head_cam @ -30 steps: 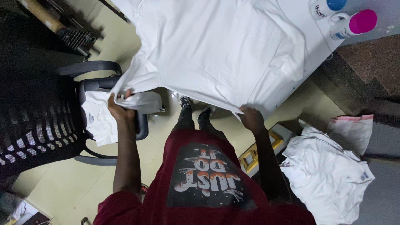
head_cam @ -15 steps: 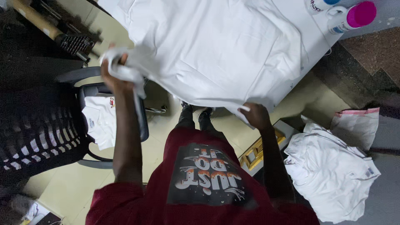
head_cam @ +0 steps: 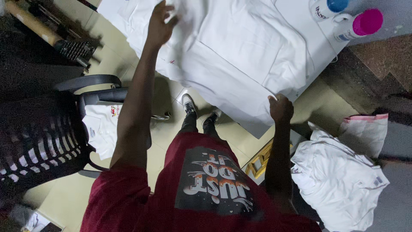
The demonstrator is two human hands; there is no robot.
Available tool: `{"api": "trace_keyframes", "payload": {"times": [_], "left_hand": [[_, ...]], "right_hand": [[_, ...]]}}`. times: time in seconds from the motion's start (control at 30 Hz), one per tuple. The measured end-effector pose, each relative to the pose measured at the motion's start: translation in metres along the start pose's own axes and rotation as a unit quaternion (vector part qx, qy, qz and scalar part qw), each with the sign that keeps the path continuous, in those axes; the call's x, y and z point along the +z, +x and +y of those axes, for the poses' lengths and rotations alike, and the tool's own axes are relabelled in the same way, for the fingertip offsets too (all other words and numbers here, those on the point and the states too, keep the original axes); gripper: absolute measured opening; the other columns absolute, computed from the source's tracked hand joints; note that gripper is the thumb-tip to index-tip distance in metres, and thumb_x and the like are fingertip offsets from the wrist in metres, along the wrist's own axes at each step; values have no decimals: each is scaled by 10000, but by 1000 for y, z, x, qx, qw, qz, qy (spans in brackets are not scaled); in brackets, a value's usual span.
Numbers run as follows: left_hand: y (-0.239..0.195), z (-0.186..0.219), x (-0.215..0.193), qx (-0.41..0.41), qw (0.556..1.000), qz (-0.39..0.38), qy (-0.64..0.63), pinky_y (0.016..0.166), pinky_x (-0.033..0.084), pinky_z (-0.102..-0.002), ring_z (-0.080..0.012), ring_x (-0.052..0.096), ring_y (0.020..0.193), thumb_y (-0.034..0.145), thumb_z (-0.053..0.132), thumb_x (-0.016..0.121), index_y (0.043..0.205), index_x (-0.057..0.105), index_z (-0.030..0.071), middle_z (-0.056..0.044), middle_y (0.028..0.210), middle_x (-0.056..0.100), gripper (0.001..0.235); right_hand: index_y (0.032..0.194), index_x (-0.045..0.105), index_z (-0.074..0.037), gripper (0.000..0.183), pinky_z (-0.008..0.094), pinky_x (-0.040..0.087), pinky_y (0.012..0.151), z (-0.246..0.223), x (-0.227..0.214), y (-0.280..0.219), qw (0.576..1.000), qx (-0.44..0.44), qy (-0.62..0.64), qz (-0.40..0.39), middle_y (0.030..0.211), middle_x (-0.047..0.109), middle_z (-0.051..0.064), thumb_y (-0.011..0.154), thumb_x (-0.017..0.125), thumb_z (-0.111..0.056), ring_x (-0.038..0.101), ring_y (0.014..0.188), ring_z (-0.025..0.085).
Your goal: The person folds white polo shirts on a table and places them on a nearby chair. They repeatedly pick up shirts, smooth them, fold the sleeves and body, and stack the finished shirts on the chair.
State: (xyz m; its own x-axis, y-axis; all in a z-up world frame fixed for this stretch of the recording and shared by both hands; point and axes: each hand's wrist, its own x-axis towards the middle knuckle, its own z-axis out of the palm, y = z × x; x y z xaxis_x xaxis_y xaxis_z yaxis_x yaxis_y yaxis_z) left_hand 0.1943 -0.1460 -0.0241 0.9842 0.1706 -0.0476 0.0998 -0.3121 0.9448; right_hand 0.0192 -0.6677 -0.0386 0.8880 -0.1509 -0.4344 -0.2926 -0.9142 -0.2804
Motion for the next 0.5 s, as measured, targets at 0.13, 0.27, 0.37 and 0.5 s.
{"api": "trace_keyframes", "payload": {"times": [0.13,0.27,0.37,0.5], "left_hand": [[-59,-32,-47,93,985,48,137,932,566,-473,-362,614,1169,995,196,577,1257,646,46,-191,1301,570,309],[-85,-90,-96,-35,947,92,306,1034,480,-510,-411,572,1256,813,-34,683,1423,499,11,-215,1366,587,639],[-78,-95,-106,-74,970,44,229,1012,470,-486,-337,611,1244,870,84,681,1428,524,74,-141,1343,660,579],[-70,-74,-111,-97,969,-36,223,762,508,-412,-233,648,907,922,167,794,1061,680,93,-70,1047,728,194]], "right_hand": [[773,495,-83,417,502,329,641,2,-3,-5,996,-31,79,39,794,465,161,958,621,-436,473,740,388],[606,342,-67,691,491,254,601,35,12,10,994,-75,45,-62,667,237,143,974,574,-604,340,604,270],[809,740,-72,567,387,419,675,32,-5,9,975,-72,63,-199,721,660,108,868,656,-630,596,717,189],[1058,757,-80,587,397,483,806,33,-14,7,964,-8,58,-258,1009,759,118,749,760,-580,684,924,279]]}}
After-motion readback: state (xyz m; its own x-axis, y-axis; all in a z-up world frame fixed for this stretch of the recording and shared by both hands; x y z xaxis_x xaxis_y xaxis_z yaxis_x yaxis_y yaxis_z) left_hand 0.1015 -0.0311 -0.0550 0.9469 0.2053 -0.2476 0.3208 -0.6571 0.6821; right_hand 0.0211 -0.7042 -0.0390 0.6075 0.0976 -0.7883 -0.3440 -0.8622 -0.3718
